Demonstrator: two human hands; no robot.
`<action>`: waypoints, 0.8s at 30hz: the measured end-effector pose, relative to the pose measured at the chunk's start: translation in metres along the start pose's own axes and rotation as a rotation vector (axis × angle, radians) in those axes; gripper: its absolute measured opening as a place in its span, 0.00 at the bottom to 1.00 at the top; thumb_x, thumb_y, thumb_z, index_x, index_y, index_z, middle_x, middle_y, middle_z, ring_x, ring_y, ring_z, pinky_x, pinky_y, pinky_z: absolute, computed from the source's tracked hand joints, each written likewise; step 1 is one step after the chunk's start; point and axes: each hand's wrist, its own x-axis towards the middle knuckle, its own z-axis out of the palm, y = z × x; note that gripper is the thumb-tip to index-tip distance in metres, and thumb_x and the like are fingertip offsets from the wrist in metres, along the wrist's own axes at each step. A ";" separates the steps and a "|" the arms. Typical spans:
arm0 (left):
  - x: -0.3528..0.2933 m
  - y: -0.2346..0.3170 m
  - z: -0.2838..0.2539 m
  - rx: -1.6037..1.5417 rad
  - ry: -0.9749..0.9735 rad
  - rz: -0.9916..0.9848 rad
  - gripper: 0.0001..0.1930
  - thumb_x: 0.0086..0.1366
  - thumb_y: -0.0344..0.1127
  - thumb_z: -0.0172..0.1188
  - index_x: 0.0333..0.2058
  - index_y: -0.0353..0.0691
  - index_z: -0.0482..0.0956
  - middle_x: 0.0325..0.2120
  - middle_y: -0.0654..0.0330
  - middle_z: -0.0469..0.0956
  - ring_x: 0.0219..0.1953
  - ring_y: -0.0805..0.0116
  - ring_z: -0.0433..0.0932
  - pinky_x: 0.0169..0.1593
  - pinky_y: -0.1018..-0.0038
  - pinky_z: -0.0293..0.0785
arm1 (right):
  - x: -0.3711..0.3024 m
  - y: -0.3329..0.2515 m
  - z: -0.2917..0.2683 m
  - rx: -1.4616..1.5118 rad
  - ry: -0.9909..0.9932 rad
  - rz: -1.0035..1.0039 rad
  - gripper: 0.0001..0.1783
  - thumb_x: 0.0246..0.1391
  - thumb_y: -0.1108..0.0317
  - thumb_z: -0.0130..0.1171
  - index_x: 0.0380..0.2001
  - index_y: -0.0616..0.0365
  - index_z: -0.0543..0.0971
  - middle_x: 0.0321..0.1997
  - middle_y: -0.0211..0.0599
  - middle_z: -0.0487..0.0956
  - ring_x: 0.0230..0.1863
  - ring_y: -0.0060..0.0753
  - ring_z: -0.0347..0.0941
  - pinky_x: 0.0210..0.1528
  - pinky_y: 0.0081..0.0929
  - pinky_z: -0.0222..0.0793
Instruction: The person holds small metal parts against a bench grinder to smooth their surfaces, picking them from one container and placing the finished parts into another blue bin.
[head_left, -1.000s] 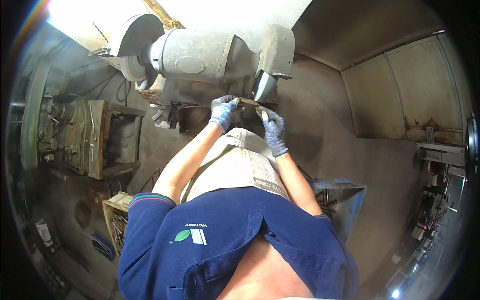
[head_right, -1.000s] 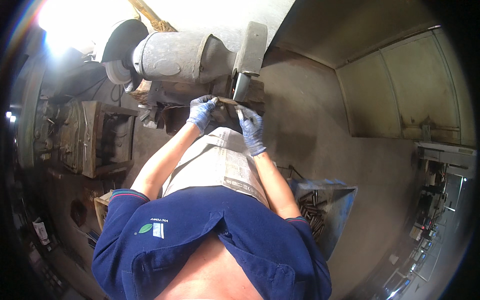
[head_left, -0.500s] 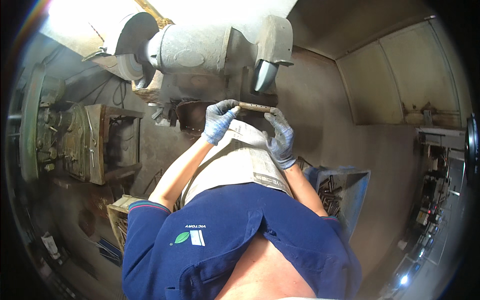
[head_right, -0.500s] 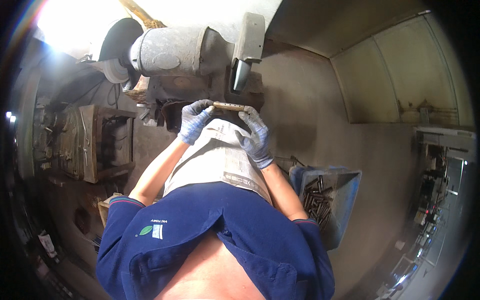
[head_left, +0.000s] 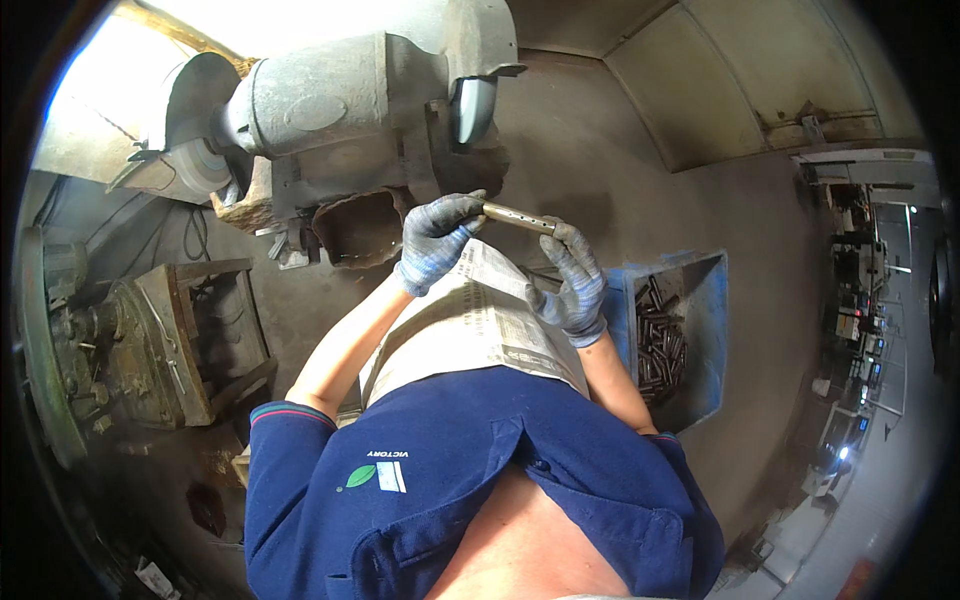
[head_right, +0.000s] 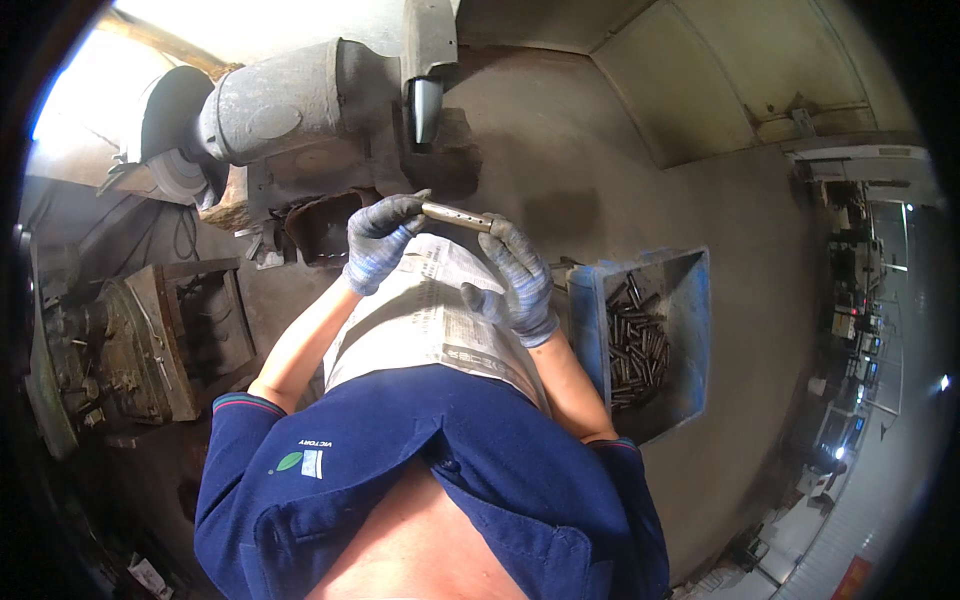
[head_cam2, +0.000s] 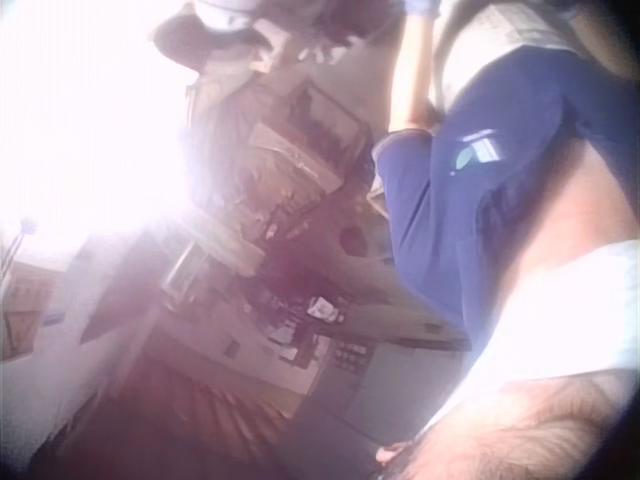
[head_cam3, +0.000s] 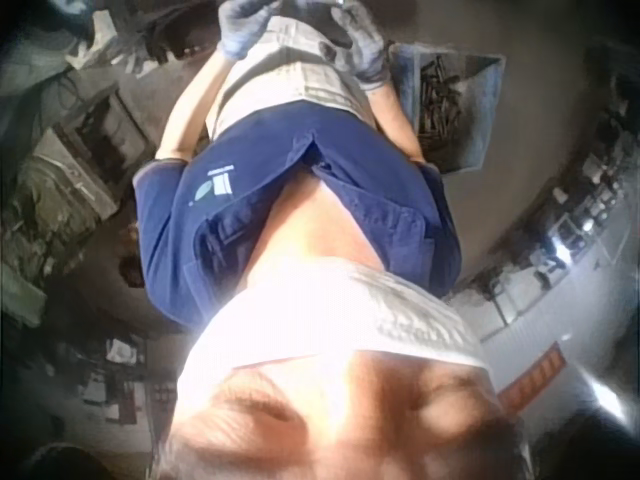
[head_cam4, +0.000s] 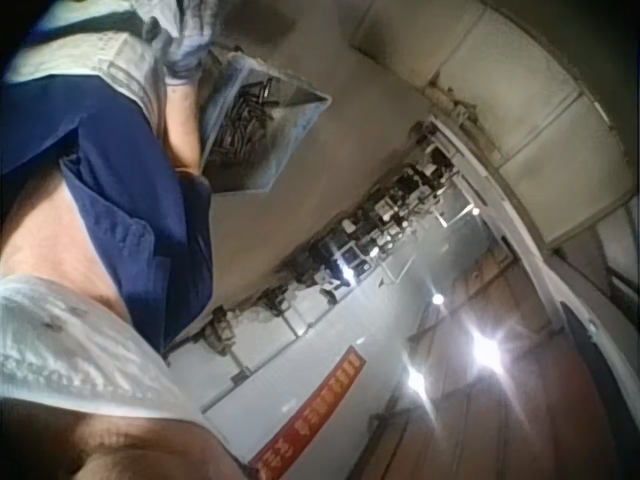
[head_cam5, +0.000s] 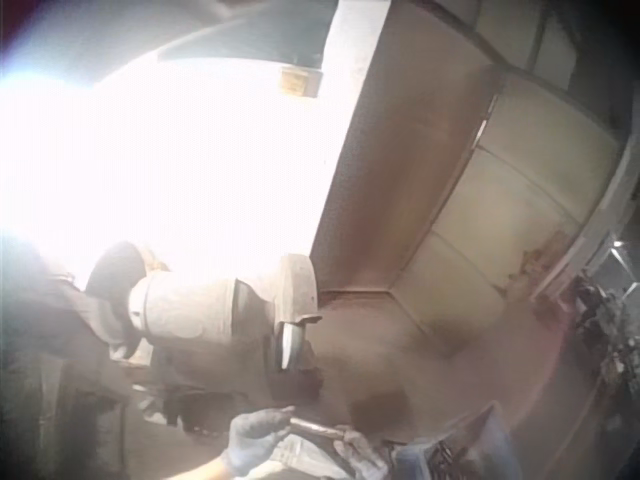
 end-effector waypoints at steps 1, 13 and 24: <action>0.001 0.001 0.002 0.036 -0.029 0.023 0.08 0.54 0.20 0.62 0.34 0.31 0.80 0.34 0.53 0.80 0.40 0.69 0.78 0.44 0.76 0.73 | -0.006 0.001 -0.006 -0.026 0.003 0.015 0.29 0.45 0.56 0.66 0.48 0.61 0.75 0.52 0.48 0.72 0.53 0.47 0.70 0.55 0.36 0.66; -0.088 -0.013 -0.103 0.343 0.390 -0.449 0.06 0.58 0.29 0.57 0.32 0.33 0.80 0.23 0.60 0.80 0.26 0.76 0.76 0.33 0.79 0.73 | -0.194 0.018 -0.186 -0.651 -0.021 0.771 0.19 0.50 0.64 0.59 0.39 0.70 0.77 0.42 0.53 0.77 0.42 0.46 0.73 0.50 0.34 0.67; -0.286 0.049 -0.161 0.573 1.005 -0.463 0.06 0.57 0.31 0.58 0.30 0.36 0.81 0.22 0.61 0.80 0.24 0.77 0.77 0.31 0.78 0.74 | -0.081 0.107 -0.081 0.015 -0.210 0.434 0.14 0.50 0.72 0.59 0.39 0.70 0.76 0.42 0.45 0.78 0.40 0.35 0.73 0.46 0.29 0.68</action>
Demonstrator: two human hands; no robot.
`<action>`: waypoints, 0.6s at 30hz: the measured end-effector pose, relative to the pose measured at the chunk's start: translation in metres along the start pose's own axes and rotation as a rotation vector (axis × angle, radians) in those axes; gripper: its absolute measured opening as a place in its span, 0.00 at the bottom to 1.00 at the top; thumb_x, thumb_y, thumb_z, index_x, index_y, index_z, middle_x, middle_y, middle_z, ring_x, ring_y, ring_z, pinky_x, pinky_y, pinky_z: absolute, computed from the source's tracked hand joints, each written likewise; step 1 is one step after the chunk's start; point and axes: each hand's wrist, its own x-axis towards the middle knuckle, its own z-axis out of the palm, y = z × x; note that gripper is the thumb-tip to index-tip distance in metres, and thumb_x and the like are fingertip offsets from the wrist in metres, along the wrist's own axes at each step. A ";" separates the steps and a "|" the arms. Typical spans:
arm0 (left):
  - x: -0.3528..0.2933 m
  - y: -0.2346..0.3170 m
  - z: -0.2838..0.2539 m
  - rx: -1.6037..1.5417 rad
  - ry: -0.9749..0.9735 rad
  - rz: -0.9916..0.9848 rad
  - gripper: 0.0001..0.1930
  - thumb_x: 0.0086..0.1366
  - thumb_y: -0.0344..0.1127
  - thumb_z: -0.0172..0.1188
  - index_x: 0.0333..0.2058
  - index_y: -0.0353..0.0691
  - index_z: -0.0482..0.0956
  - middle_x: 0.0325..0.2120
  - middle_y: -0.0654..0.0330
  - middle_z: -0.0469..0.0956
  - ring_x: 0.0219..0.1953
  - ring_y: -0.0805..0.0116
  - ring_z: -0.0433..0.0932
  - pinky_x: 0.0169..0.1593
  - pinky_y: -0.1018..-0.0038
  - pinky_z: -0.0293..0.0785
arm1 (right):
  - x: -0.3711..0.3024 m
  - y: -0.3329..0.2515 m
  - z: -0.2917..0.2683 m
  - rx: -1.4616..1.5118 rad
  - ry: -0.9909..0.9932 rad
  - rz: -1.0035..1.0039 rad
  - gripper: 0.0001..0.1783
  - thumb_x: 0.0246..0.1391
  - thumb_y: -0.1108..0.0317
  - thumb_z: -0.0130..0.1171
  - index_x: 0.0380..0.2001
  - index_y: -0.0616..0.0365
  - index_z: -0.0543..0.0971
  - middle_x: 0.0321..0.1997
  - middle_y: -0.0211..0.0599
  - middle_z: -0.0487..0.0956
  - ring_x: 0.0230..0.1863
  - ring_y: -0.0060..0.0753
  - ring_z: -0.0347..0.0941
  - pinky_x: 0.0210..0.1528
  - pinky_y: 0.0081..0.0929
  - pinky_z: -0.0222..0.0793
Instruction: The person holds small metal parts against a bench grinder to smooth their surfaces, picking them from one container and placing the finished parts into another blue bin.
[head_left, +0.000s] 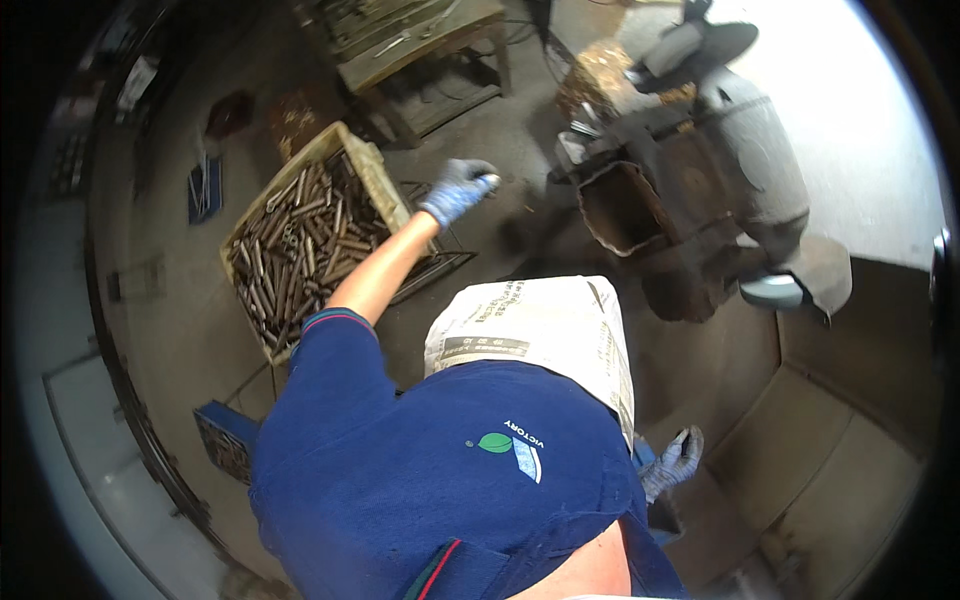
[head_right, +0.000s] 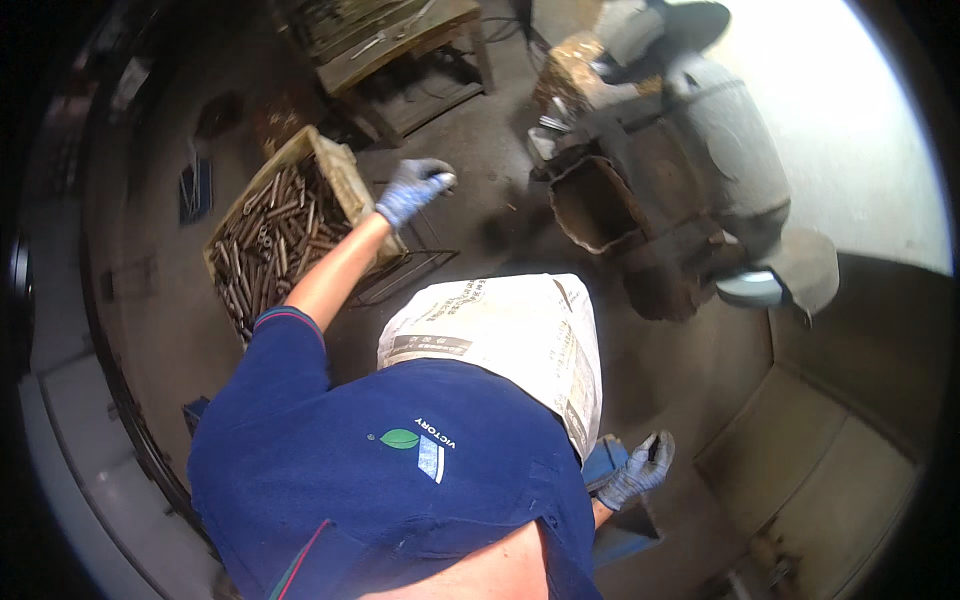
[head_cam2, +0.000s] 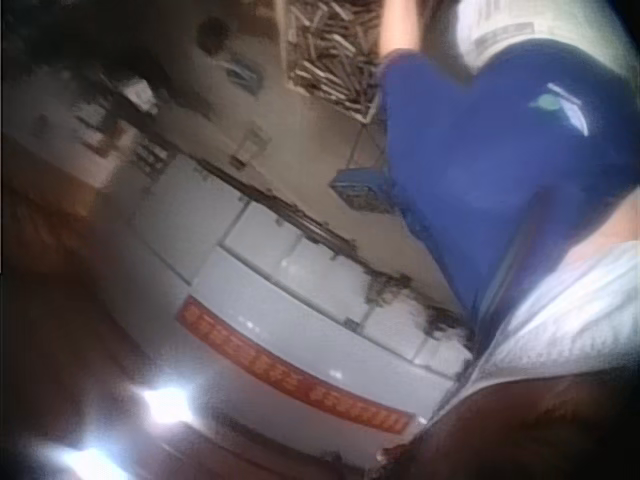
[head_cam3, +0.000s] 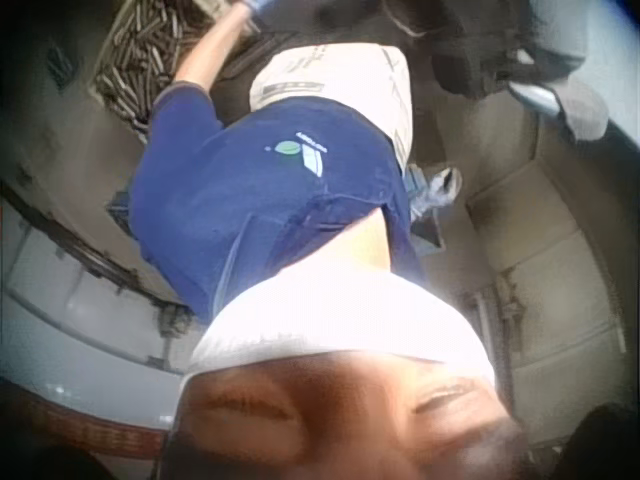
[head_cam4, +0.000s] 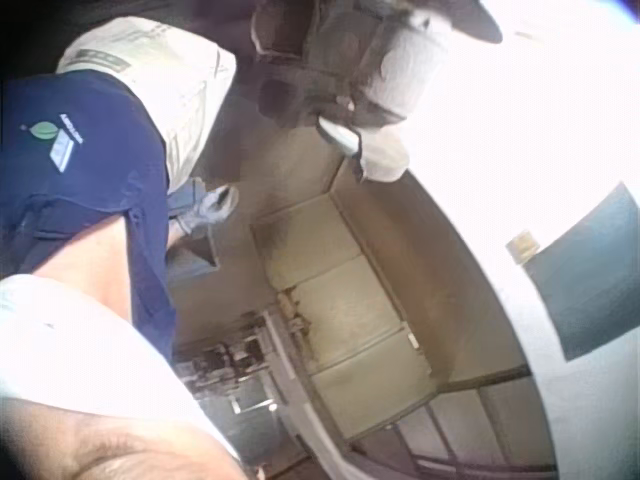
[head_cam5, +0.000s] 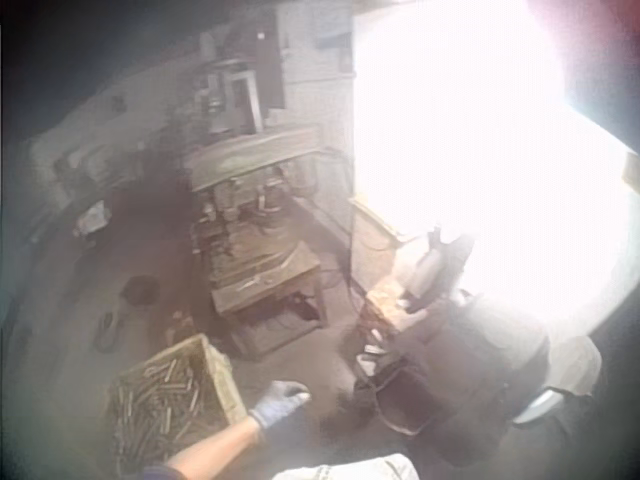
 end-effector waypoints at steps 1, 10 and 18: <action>-0.007 -0.008 -0.025 -0.024 0.084 -0.012 0.06 0.58 0.30 0.58 0.31 0.34 0.80 0.23 0.62 0.79 0.25 0.76 0.78 0.32 0.78 0.75 | 0.006 -0.005 0.008 -0.035 -0.063 -0.007 0.14 0.54 0.69 0.57 0.41 0.68 0.75 0.42 0.41 0.77 0.42 0.30 0.71 0.50 0.27 0.65; -0.103 -0.129 -0.220 0.607 0.500 -0.425 0.12 0.52 0.38 0.58 0.34 0.39 0.81 0.32 0.50 0.80 0.35 0.57 0.79 0.42 0.69 0.73 | 0.059 0.002 0.054 0.000 -0.279 -0.113 0.10 0.51 0.73 0.59 0.36 0.68 0.78 0.38 0.40 0.79 0.37 0.30 0.73 0.44 0.26 0.70; -0.066 -0.134 -0.175 0.890 0.350 -0.719 0.17 0.53 0.36 0.56 0.43 0.42 0.77 0.47 0.52 0.74 0.48 0.53 0.74 0.51 0.63 0.71 | 0.070 -0.017 0.058 -0.062 -0.371 -0.147 0.12 0.52 0.72 0.58 0.39 0.69 0.77 0.40 0.41 0.79 0.40 0.30 0.74 0.47 0.25 0.69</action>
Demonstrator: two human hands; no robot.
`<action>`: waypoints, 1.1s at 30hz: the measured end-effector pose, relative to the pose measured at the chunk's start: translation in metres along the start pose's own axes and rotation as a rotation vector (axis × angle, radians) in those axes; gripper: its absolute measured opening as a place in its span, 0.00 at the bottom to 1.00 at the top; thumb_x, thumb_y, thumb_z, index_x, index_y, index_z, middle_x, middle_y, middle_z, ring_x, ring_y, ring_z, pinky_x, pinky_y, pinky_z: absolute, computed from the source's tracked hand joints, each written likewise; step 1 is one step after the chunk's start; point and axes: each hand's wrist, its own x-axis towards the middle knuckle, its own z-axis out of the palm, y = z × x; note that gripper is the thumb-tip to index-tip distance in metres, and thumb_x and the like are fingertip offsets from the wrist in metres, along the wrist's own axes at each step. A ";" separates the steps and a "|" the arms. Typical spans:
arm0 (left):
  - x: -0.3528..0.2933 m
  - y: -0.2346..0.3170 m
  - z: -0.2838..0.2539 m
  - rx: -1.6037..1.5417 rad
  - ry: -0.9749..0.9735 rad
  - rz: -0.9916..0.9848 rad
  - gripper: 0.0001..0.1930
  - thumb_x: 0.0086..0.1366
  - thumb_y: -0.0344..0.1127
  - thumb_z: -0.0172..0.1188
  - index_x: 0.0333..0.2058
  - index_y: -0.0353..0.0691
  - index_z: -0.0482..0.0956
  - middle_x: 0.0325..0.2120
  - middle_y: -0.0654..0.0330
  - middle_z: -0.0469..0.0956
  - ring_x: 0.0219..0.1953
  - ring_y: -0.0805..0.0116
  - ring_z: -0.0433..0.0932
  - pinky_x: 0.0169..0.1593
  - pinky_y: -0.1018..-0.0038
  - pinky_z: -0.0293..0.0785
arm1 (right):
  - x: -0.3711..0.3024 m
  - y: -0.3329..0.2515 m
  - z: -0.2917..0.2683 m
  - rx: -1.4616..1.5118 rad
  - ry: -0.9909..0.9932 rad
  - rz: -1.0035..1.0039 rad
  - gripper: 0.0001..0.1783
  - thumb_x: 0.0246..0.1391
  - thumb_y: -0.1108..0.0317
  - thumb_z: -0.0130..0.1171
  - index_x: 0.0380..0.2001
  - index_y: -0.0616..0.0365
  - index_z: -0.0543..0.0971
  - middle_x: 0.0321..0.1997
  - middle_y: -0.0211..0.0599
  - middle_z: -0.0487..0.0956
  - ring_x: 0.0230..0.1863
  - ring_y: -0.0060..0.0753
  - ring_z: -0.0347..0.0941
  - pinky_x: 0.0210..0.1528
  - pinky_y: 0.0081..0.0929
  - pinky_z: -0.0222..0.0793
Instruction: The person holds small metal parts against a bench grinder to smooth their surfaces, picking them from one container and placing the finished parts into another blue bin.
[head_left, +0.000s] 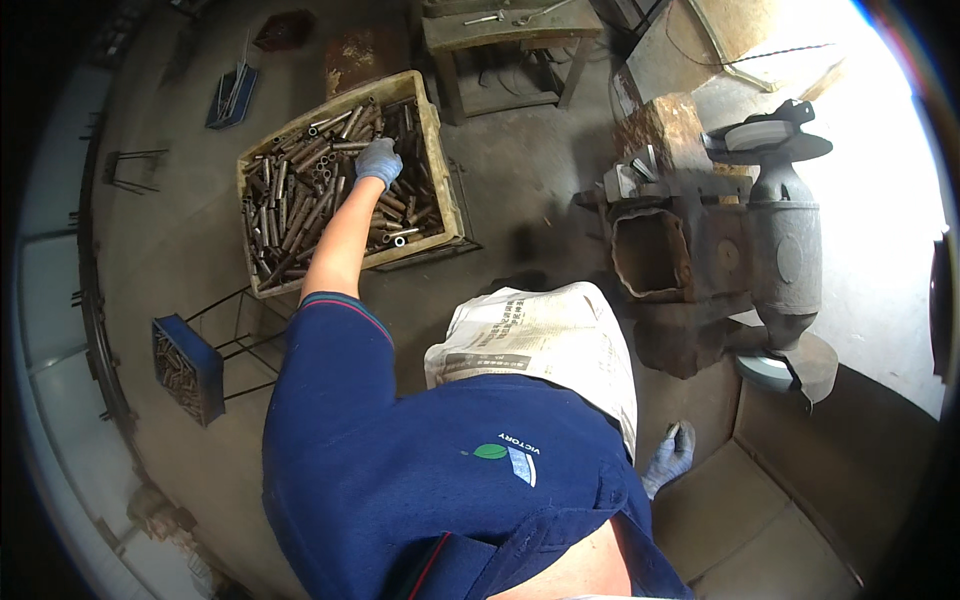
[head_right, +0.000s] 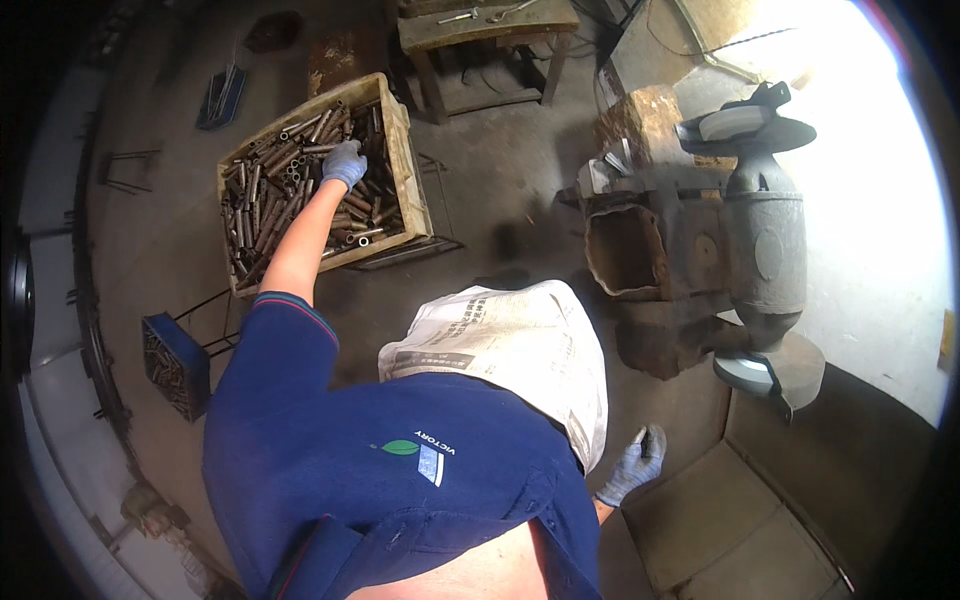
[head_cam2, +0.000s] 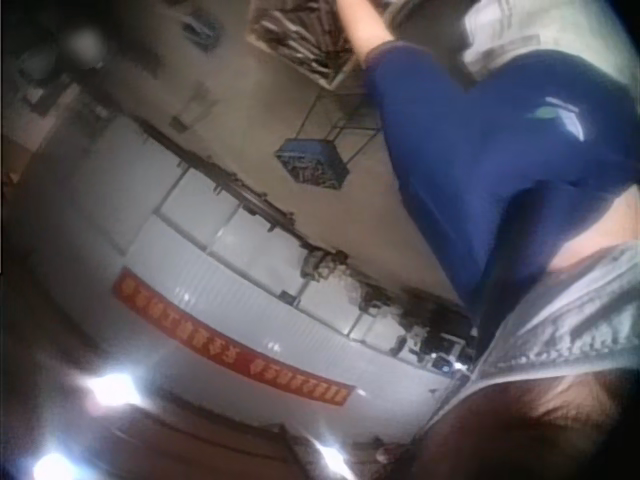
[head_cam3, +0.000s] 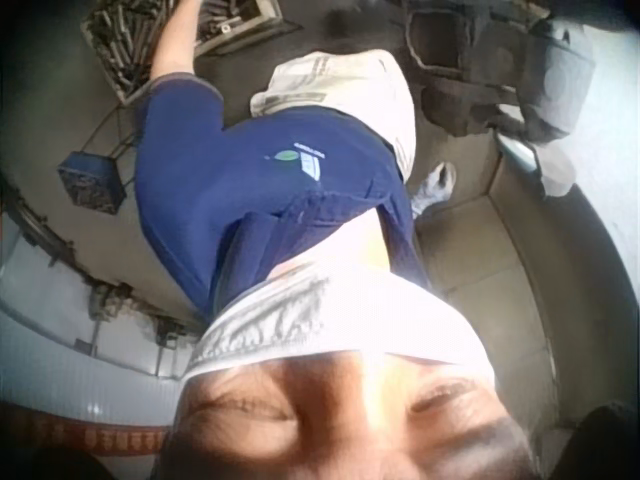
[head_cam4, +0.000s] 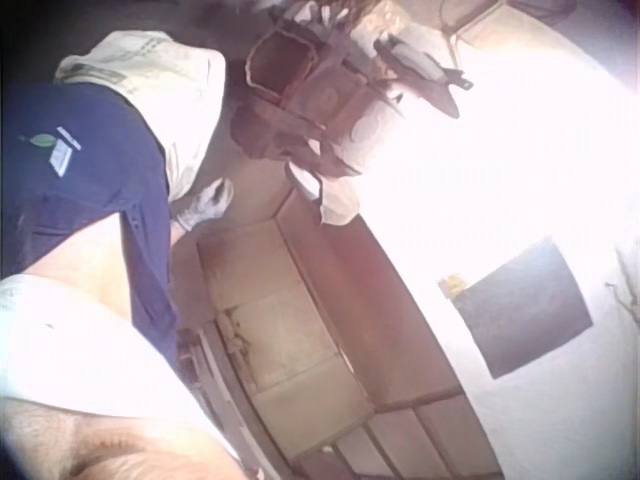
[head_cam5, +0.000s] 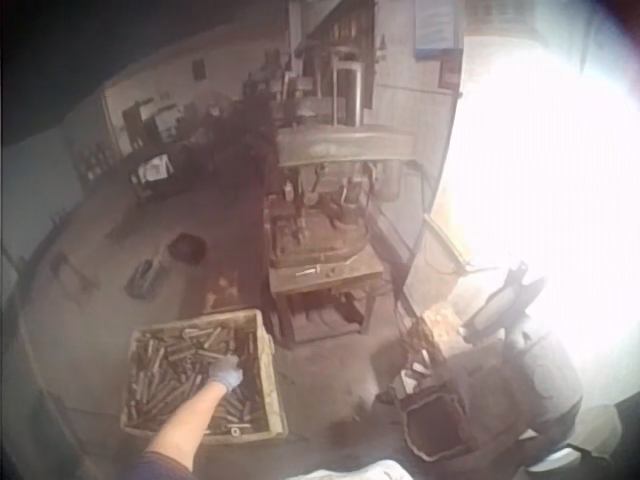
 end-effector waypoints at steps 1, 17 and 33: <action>0.003 0.006 0.002 0.000 0.003 -0.039 0.17 0.53 0.35 0.56 0.43 0.41 0.77 0.47 0.51 0.75 0.49 0.54 0.74 0.51 0.62 0.71 | -0.002 -0.004 0.001 0.041 -0.006 0.026 0.12 0.52 0.71 0.58 0.39 0.68 0.77 0.40 0.41 0.79 0.40 0.31 0.74 0.47 0.25 0.69; -0.035 0.039 -0.041 -1.003 0.063 0.510 0.12 0.56 0.31 0.59 0.39 0.35 0.76 0.34 0.55 0.80 0.39 0.65 0.79 0.44 0.73 0.74 | -0.017 -0.046 -0.001 0.038 0.046 -0.160 0.10 0.48 0.78 0.58 0.36 0.68 0.78 0.40 0.43 0.78 0.41 0.34 0.74 0.45 0.27 0.71; -0.277 0.337 -0.065 -1.188 -1.742 0.785 0.19 0.63 0.43 0.53 0.45 0.32 0.71 0.23 0.60 0.75 0.21 0.76 0.75 0.21 0.86 0.67 | 0.058 -0.181 0.031 0.385 -0.087 -0.596 0.22 0.35 0.68 0.69 0.36 0.69 0.78 0.47 0.52 0.74 0.45 0.45 0.75 0.44 0.29 0.73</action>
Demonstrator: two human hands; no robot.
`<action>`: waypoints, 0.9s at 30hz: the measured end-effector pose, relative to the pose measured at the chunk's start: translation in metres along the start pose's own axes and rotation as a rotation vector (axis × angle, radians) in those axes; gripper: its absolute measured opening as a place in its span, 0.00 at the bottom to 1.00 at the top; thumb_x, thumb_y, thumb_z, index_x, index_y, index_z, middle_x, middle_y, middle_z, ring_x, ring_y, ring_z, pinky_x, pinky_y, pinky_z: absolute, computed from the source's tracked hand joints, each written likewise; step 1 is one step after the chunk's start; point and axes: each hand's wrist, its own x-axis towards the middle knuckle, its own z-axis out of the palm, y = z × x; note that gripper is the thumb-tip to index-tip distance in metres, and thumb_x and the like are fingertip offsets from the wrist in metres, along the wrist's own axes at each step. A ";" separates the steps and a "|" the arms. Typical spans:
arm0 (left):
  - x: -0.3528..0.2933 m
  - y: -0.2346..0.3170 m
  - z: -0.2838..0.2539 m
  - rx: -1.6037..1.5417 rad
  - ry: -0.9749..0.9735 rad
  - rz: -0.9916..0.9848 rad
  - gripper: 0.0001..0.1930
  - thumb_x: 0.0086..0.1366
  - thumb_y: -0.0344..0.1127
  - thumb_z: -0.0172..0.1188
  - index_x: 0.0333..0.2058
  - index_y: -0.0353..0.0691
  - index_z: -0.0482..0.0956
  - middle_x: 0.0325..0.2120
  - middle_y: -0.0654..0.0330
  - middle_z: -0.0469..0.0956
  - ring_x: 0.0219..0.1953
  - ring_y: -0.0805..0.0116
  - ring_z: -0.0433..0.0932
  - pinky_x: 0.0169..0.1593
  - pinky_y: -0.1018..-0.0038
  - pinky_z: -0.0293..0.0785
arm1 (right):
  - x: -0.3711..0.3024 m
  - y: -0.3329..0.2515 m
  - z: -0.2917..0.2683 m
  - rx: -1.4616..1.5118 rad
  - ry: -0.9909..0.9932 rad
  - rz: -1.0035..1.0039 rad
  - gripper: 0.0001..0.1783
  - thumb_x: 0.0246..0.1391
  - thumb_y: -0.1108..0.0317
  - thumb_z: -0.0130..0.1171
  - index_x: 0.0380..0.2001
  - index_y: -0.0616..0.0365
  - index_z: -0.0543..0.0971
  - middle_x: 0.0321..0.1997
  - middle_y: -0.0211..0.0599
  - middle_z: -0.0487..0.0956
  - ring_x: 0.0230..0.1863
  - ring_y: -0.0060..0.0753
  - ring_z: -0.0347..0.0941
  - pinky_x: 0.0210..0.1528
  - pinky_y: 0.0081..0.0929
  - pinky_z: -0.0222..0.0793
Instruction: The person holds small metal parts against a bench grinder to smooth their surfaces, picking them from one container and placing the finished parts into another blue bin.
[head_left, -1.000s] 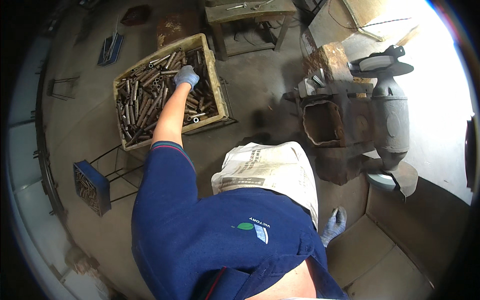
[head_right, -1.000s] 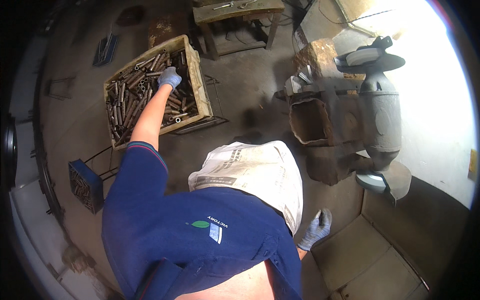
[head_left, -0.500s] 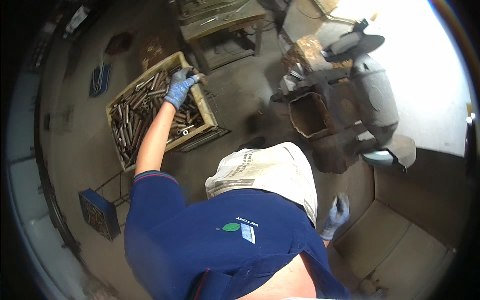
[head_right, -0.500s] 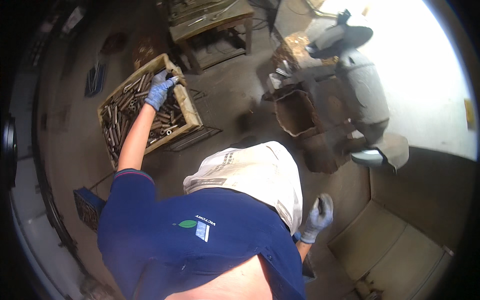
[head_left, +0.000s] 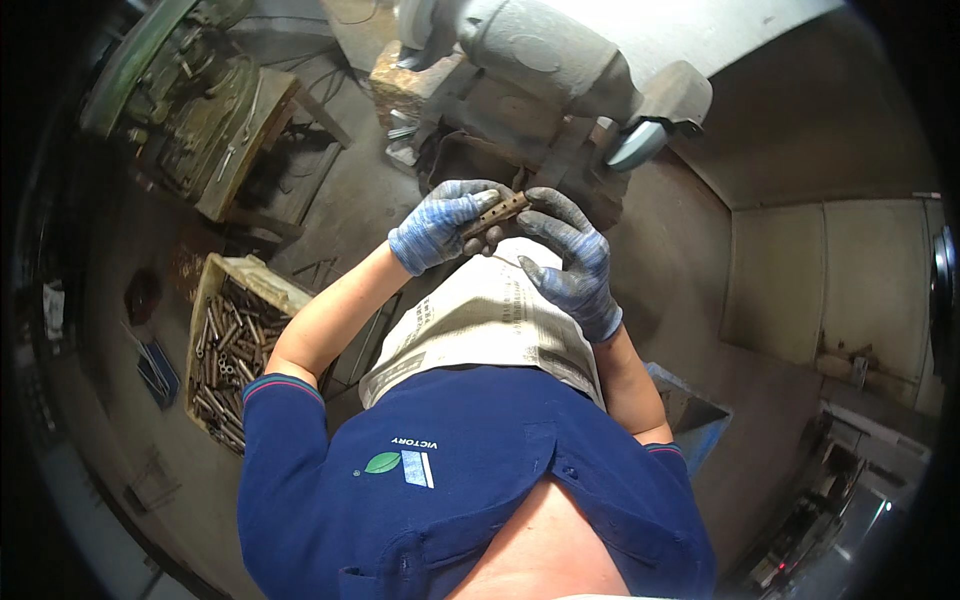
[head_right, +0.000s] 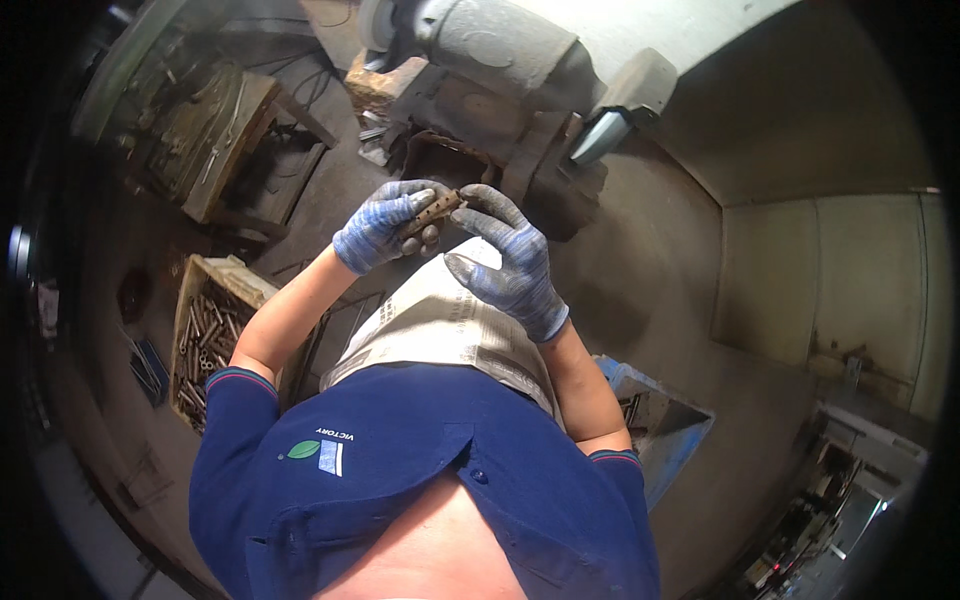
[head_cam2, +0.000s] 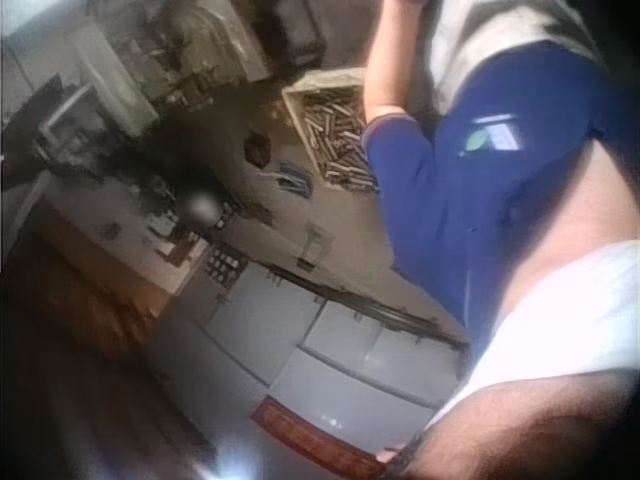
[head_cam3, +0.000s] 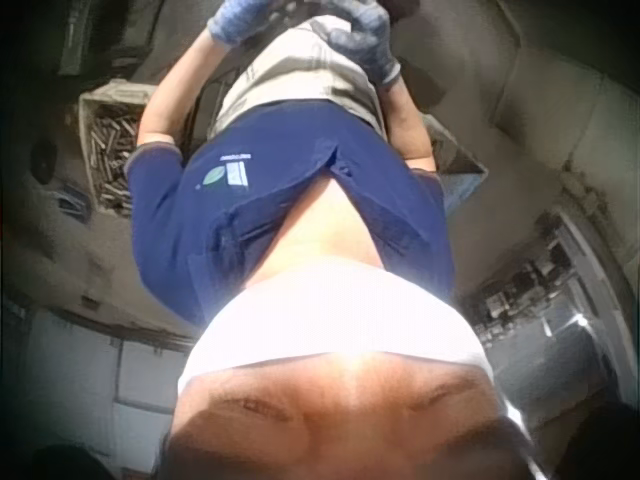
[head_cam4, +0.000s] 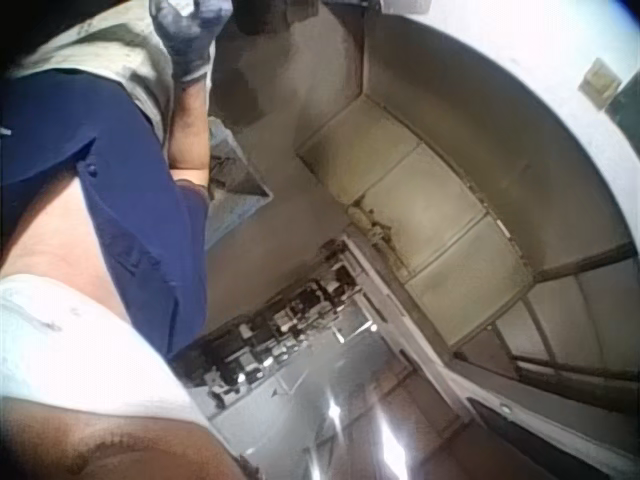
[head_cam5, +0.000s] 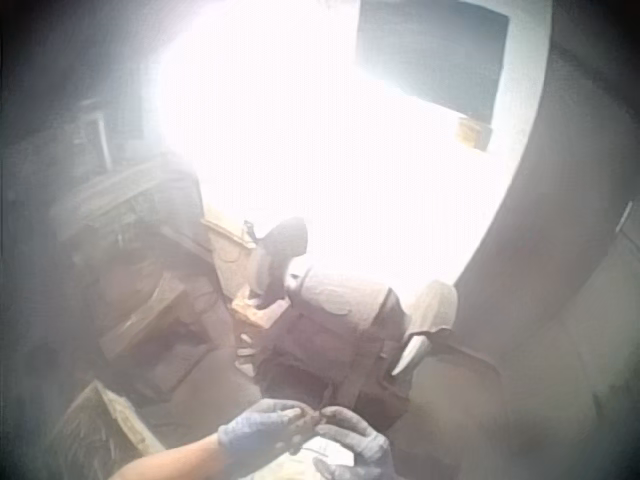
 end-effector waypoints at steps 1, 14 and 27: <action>0.007 -0.001 0.005 0.020 -0.051 -0.027 0.18 0.64 0.43 0.53 0.44 0.32 0.71 0.22 0.60 0.75 0.21 0.77 0.74 0.21 0.86 0.67 | -0.006 0.004 -0.001 -0.046 0.033 0.006 0.22 0.35 0.67 0.69 0.36 0.69 0.78 0.45 0.52 0.74 0.43 0.46 0.75 0.44 0.30 0.73; 0.083 -0.016 -0.001 0.261 -0.029 -0.276 0.15 0.64 0.41 0.52 0.38 0.33 0.74 0.19 0.62 0.74 0.16 0.77 0.73 0.18 0.82 0.68 | -0.027 0.022 -0.015 -0.064 0.242 0.231 0.13 0.39 0.72 0.66 0.32 0.64 0.80 0.44 0.43 0.72 0.44 0.37 0.73 0.47 0.25 0.68; 0.110 -0.030 -0.014 0.476 0.099 0.090 0.08 0.61 0.28 0.57 0.38 0.29 0.75 0.29 0.61 0.77 0.31 0.79 0.74 0.36 0.81 0.74 | -0.043 0.061 -0.017 -0.062 0.640 0.323 0.08 0.49 0.74 0.60 0.34 0.65 0.80 0.45 0.40 0.72 0.47 0.31 0.69 0.49 0.23 0.65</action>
